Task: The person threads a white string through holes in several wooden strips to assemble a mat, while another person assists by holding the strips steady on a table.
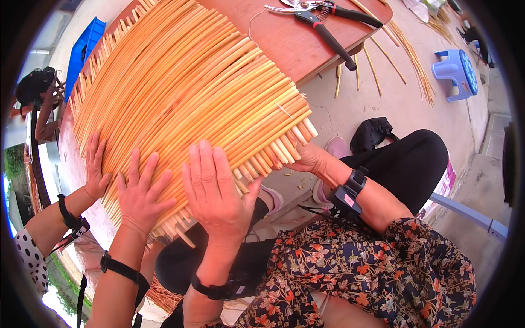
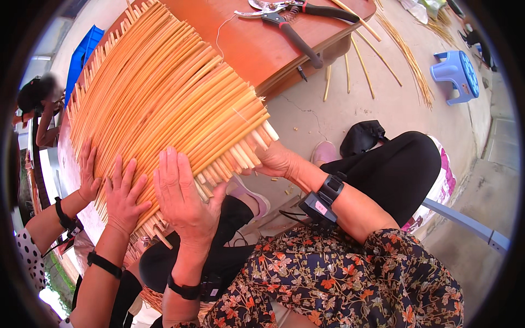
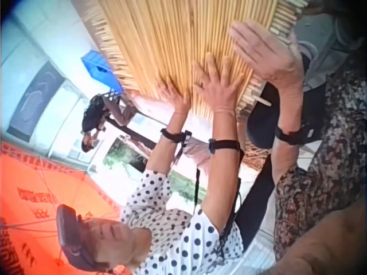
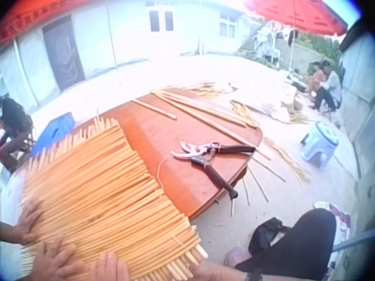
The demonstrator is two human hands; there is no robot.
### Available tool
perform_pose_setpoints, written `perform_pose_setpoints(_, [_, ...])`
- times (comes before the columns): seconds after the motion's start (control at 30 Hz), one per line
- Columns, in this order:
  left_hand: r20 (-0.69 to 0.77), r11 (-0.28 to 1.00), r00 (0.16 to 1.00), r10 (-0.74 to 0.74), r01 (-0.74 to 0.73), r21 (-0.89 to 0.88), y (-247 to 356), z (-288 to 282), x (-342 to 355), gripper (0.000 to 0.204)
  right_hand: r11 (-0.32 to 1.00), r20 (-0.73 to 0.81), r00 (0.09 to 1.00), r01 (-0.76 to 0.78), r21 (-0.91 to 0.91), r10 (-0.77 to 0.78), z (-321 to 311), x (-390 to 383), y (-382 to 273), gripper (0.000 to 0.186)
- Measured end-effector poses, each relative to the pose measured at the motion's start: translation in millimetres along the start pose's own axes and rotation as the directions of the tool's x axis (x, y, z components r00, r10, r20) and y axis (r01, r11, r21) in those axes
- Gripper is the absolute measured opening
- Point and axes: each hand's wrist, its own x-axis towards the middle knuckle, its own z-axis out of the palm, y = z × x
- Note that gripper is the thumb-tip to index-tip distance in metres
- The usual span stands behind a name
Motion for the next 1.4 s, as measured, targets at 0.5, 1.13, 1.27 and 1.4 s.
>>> perform_pose_setpoints(0.5, [0.023,0.985,0.998,0.054,-0.057,0.164,11,5,16,0.065,0.994,-0.124,0.988,0.078,-0.082,-0.088,22,6,-19,0.056])
perform_pose_setpoints(1.13, [0.069,0.979,0.997,0.045,-0.058,0.194,-11,8,39,0.069,0.988,0.172,0.981,0.114,-0.103,-0.095,7,54,-27,0.043])
perform_pose_setpoints(1.27, [0.067,0.981,0.997,0.046,-0.058,0.185,-15,8,47,0.069,0.999,0.212,0.977,0.038,-0.016,-0.034,9,62,-32,0.043])
perform_pose_setpoints(1.4, [0.077,0.982,0.996,0.044,-0.057,0.179,-18,9,51,0.068,0.987,0.055,0.997,0.055,-0.154,-0.047,10,61,-32,0.05])
